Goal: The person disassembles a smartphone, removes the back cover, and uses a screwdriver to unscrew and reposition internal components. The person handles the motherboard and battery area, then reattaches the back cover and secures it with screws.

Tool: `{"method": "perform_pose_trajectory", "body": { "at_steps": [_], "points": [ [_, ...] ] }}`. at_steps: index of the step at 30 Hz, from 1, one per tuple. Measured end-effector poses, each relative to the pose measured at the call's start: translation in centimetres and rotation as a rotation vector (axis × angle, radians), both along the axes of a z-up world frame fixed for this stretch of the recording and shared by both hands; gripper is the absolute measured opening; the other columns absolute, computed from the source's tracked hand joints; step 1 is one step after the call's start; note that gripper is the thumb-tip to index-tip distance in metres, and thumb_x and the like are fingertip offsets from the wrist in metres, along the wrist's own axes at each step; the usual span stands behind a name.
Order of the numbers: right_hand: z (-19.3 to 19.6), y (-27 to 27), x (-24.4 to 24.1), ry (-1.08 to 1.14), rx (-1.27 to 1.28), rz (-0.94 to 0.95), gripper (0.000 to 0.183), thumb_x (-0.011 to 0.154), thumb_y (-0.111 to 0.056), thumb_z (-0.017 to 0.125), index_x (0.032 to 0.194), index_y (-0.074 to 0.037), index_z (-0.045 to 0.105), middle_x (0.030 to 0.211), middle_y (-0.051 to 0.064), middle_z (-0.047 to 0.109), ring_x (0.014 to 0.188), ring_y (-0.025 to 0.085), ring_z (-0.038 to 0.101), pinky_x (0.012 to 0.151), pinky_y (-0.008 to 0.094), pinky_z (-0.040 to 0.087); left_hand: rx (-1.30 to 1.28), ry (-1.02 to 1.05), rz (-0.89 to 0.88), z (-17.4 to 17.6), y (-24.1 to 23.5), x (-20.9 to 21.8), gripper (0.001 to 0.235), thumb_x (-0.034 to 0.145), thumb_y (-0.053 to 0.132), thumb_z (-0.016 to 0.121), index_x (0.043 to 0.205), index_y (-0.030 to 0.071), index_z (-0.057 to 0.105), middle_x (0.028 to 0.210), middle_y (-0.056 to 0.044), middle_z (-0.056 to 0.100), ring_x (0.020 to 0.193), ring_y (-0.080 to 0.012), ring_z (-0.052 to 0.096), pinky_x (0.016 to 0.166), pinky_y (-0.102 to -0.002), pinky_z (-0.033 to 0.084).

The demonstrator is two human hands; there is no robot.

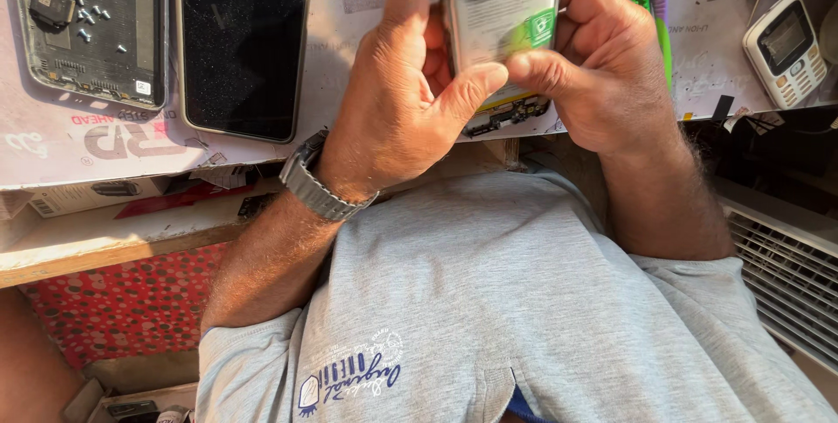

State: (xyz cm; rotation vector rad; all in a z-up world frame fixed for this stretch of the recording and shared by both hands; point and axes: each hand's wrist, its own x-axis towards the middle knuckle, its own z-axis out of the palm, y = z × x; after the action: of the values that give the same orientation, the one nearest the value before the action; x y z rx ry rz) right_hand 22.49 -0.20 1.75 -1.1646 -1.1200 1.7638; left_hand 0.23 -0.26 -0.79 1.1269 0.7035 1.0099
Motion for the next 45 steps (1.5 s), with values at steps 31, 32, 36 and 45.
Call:
{"method": "perform_pose_trajectory", "body": {
  "at_steps": [31,32,36,45],
  "points": [
    [-1.0,0.4,-1.1,0.074,0.105,-0.173,0.032,0.108,-0.017,0.072,0.13,0.006,0.065,0.116,0.009,0.073,0.101,0.011,0.067,0.093,0.025,0.057,0.03,0.217,-0.042,1.4,0.3,-0.1,0.057,0.097,0.005,0.071,0.142,0.0,0.036,0.111,-0.016,0.075,0.098,-0.0212,0.08,0.075,-0.03,0.067],
    [-0.8,0.5,-1.0,0.096,0.108,-0.172,0.032,0.108,-0.016,0.073,0.13,0.004,0.064,0.117,0.009,0.073,0.103,0.011,0.066,0.094,0.024,0.056,0.01,0.267,-0.051,1.5,0.4,-0.1,0.057,0.095,0.007,0.072,0.14,0.0,0.038,0.105,-0.014,0.076,0.091,-0.0194,0.08,0.069,-0.029,0.065],
    [-0.6,0.3,-0.7,-0.033,0.25,-0.072,0.029,0.107,-0.016,0.072,0.128,0.003,0.064,0.112,0.009,0.073,0.098,0.009,0.067,0.088,0.023,0.056,0.019,0.238,0.023,1.4,0.5,-0.1,0.039,0.103,0.013,0.073,0.133,0.001,0.05,0.1,-0.012,0.077,0.085,-0.0152,0.078,0.073,-0.028,0.065],
    [-1.2,0.8,0.7,0.108,0.053,-0.109,0.035,0.104,-0.009,0.061,0.131,0.012,0.06,0.122,0.014,0.069,0.104,0.013,0.064,0.1,0.028,0.052,-0.011,0.118,0.04,0.8,0.2,-0.4,0.033,0.107,0.012,0.066,0.134,0.0,0.05,0.106,-0.012,0.076,0.096,-0.0144,0.076,0.085,-0.03,0.066]
  ]
}}
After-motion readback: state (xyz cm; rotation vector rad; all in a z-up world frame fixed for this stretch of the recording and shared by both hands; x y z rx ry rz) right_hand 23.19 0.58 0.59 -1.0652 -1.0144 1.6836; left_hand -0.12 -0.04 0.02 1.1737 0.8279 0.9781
